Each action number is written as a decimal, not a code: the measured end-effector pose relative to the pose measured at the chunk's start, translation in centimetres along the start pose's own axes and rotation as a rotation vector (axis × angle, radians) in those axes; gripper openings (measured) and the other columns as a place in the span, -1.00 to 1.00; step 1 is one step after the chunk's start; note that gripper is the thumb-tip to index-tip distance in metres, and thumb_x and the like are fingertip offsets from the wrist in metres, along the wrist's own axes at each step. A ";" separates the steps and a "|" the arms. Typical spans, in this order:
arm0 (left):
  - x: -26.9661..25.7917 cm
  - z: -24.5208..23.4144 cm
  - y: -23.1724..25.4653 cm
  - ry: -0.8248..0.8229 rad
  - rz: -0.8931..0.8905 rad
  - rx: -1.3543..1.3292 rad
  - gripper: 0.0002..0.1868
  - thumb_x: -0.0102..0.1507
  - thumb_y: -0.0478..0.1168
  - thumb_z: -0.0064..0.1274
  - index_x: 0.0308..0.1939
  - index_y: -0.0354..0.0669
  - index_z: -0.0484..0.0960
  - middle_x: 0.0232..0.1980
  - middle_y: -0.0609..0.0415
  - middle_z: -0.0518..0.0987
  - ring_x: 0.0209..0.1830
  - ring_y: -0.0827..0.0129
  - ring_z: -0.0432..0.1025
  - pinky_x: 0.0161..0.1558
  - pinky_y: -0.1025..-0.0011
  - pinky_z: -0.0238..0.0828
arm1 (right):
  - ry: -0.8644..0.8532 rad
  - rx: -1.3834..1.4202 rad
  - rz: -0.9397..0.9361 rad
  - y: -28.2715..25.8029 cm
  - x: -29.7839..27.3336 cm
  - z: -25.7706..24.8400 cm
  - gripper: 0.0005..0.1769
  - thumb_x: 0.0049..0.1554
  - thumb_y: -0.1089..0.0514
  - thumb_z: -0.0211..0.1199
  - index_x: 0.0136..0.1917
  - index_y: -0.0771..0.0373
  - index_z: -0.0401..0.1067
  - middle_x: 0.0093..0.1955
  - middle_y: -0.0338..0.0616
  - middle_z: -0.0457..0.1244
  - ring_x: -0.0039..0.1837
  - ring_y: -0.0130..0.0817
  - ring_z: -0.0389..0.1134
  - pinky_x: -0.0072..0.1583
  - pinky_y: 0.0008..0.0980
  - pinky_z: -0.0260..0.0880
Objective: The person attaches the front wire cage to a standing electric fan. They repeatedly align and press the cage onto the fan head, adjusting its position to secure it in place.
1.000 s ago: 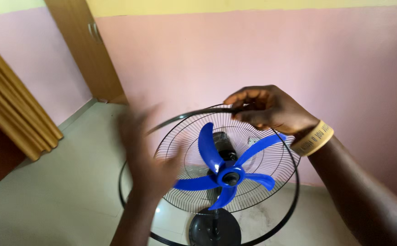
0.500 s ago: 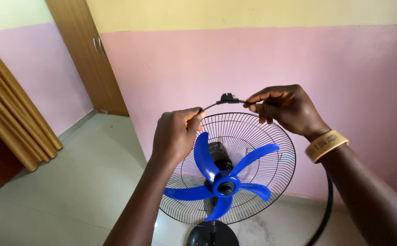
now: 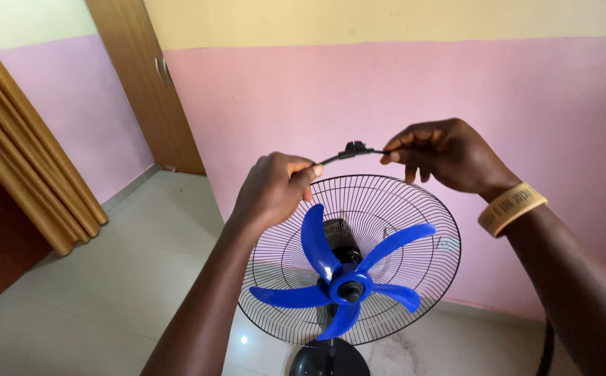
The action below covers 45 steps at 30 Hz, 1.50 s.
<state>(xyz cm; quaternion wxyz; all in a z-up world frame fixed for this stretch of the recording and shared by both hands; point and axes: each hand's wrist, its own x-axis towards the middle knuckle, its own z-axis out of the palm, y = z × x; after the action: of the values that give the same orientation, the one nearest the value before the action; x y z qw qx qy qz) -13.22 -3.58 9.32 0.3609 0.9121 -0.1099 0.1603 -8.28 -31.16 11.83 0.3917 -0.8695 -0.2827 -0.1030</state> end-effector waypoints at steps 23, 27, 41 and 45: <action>3.7 8.8 -9.3 0.306 0.206 0.243 -0.81 0.26 -0.15 0.18 -0.14 -0.12 0.78 -0.17 0.09 0.62 -0.12 0.16 0.48 -0.08 0.18 0.44 | 0.189 -0.363 -0.377 10.1 2.6 8.0 -0.77 0.15 0.17 0.30 0.09 0.10 0.62 -0.06 -0.16 0.47 -0.04 -0.33 0.48 -0.04 -0.31 0.56; 3.9 9.1 -10.0 0.342 0.256 0.179 -0.81 0.23 -0.19 0.24 -0.15 -0.19 0.78 -0.20 0.05 0.62 -0.15 0.17 0.47 -0.09 0.20 0.44 | 0.174 -0.396 -0.416 10.9 2.7 8.1 -0.78 0.15 0.17 0.29 0.08 0.11 0.62 0.01 -0.19 0.47 0.04 -0.30 0.48 0.02 -0.30 0.56; 4.1 7.7 -10.5 0.252 0.158 -0.007 -0.78 0.13 -0.19 0.35 -0.19 -0.21 0.79 -0.26 0.02 0.68 -0.37 0.35 0.59 -0.26 0.42 0.54 | 0.097 -0.439 -0.357 10.9 2.5 7.1 -0.73 0.15 0.10 0.25 0.11 0.05 0.61 0.06 -0.24 0.47 0.05 -0.31 0.48 0.04 -0.29 0.57; 4.0 7.3 -11.4 0.247 0.183 -0.125 -0.78 0.12 -0.22 0.37 -0.19 -0.20 0.79 -0.25 0.04 0.70 -0.37 0.41 0.59 -0.29 0.49 0.54 | 0.124 -0.409 -0.428 11.3 2.2 6.7 -0.72 0.14 0.14 0.28 0.13 0.05 0.61 0.06 -0.25 0.46 0.05 -0.32 0.48 0.02 -0.31 0.58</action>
<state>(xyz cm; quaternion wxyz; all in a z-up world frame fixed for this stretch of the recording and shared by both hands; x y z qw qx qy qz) -4.35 -0.81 -1.35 0.4117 0.8474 -0.1573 0.2961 -0.25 -31.31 1.18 0.1945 -0.8431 -0.4082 -0.2910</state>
